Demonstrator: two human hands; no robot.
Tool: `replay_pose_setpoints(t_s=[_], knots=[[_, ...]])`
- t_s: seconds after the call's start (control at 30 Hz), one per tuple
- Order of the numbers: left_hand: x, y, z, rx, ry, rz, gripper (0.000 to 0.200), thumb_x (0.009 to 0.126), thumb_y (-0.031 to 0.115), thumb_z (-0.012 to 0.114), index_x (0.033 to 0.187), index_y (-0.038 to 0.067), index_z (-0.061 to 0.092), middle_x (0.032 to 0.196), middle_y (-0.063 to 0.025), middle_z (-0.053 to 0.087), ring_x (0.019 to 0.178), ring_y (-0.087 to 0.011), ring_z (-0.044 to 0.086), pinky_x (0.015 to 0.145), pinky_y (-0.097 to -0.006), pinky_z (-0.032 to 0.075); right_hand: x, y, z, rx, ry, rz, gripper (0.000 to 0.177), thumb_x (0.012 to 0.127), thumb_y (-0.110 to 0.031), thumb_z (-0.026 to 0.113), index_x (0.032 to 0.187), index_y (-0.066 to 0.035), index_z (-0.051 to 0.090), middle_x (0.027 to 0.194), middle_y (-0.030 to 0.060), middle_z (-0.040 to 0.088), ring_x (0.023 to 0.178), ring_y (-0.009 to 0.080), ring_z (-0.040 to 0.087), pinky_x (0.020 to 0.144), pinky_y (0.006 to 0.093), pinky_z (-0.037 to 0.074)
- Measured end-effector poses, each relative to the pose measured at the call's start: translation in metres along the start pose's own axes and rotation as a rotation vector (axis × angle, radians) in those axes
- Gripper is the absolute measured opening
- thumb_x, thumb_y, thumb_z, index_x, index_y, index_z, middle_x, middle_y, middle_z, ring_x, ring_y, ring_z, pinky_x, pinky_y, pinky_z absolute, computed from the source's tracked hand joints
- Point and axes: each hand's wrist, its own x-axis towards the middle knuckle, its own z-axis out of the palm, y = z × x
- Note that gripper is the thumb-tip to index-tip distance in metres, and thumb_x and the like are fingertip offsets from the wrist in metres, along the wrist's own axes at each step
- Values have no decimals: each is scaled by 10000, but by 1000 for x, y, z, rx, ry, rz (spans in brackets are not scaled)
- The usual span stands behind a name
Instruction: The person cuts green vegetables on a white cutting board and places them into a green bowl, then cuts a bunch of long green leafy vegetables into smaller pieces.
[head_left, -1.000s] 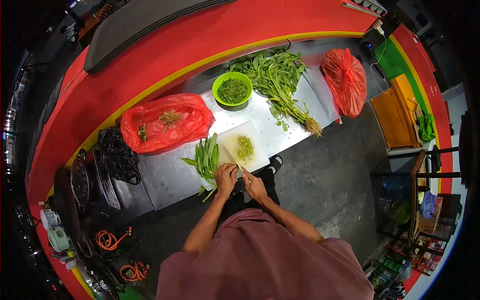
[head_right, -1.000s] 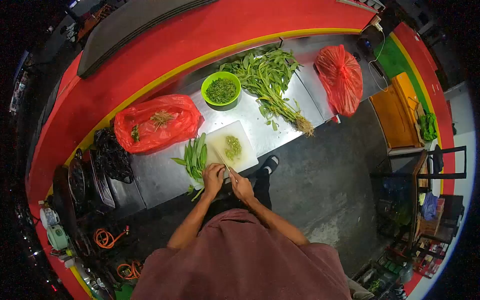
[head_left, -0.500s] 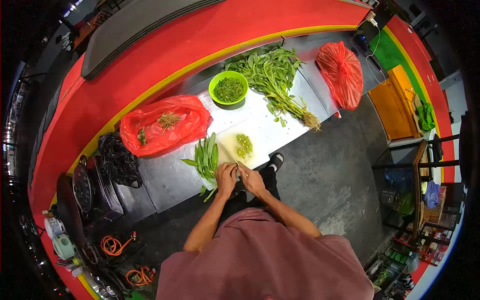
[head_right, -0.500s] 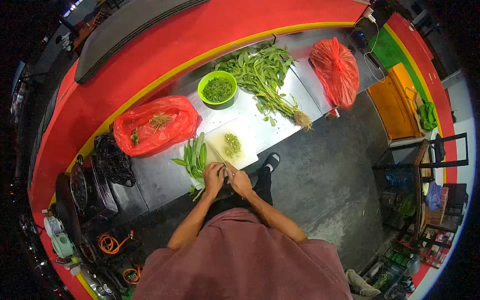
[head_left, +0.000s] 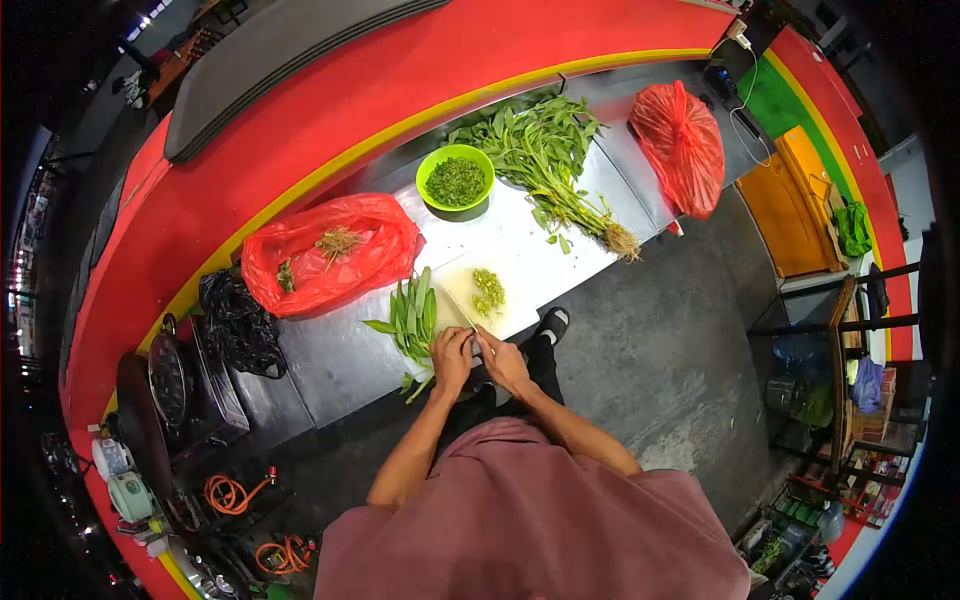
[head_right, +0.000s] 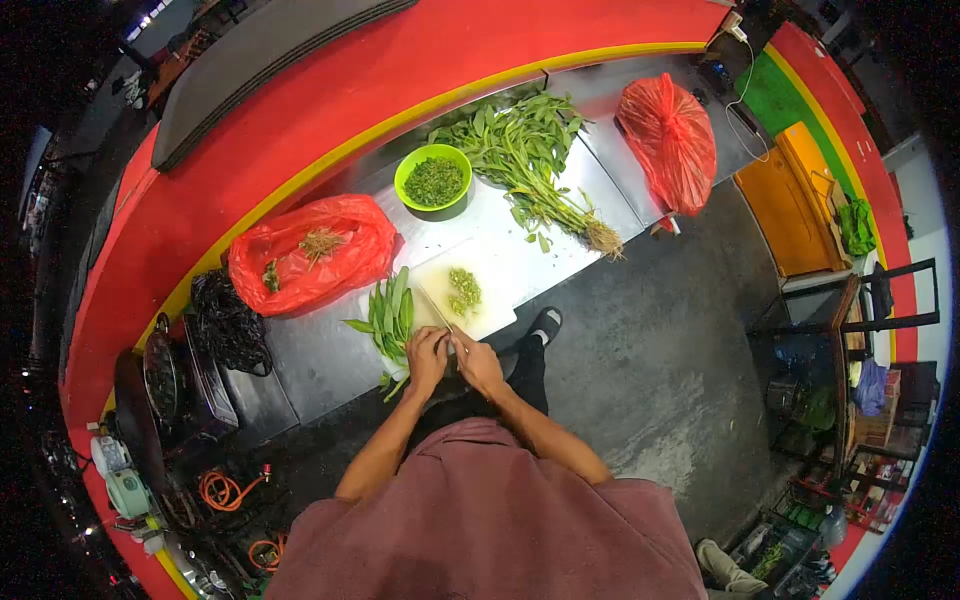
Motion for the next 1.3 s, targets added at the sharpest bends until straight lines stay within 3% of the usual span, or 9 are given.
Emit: replay_pose_setpoints(t_s=[0.13,0.17,0.3,0.53,0.67,0.87,0.97,1.3], knots=[[-3,0,0,5,-27,-36,172,865,56,684,1021,30,752,961,-117,675,942,-348,632,849,-456,462,-7,2,-2,14,-34,52,447,1074,-398,462,1461,-204,570,901,319,680,870,488,687,777,522,529],[-5,1,1,23,-23,-23,186,873,64,682,1046,38,749,984,-101,670,963,-337,620,856,-451,445,-4,14,7,-37,32,-35,440,1076,-394,464,1461,-211,571,883,312,680,855,488,685,760,524,526],[-9,5,0,47,-20,-28,194,887,69,675,1064,62,754,1004,-90,665,969,-318,611,842,-437,427,3,10,4,-86,7,-28,442,1074,-401,470,1450,-197,581,842,311,672,830,501,674,743,539,518],[-6,0,5,49,-4,-63,179,884,61,679,1040,67,765,985,-93,680,975,-318,618,858,-432,427,-2,14,4,-29,-3,-5,450,1079,-425,441,1463,-227,568,916,333,672,895,512,673,789,538,525],[-8,2,4,52,-23,-99,182,884,71,687,1049,66,763,971,-98,675,979,-315,620,849,-427,429,1,7,2,-26,-37,15,437,1076,-395,460,1459,-216,572,868,319,674,851,506,676,764,542,522],[-10,8,-1,91,14,-32,201,876,43,682,1060,64,761,966,-88,659,961,-314,608,819,-427,426,5,0,3,-53,19,-60,425,1076,-378,470,1440,-196,592,881,322,678,856,500,676,758,525,526],[-12,1,3,83,18,-39,200,876,51,686,1060,68,763,973,-80,663,967,-312,609,825,-426,423,-2,5,2,51,-34,6,446,1073,-401,466,1443,-184,588,943,329,681,913,496,679,793,525,532],[-9,3,2,89,-3,-58,174,887,68,692,1047,68,758,990,-91,679,975,-314,618,850,-430,428,7,7,9,-52,9,-47,438,1078,-387,465,1449,-184,580,905,323,679,877,491,687,767,525,535]])
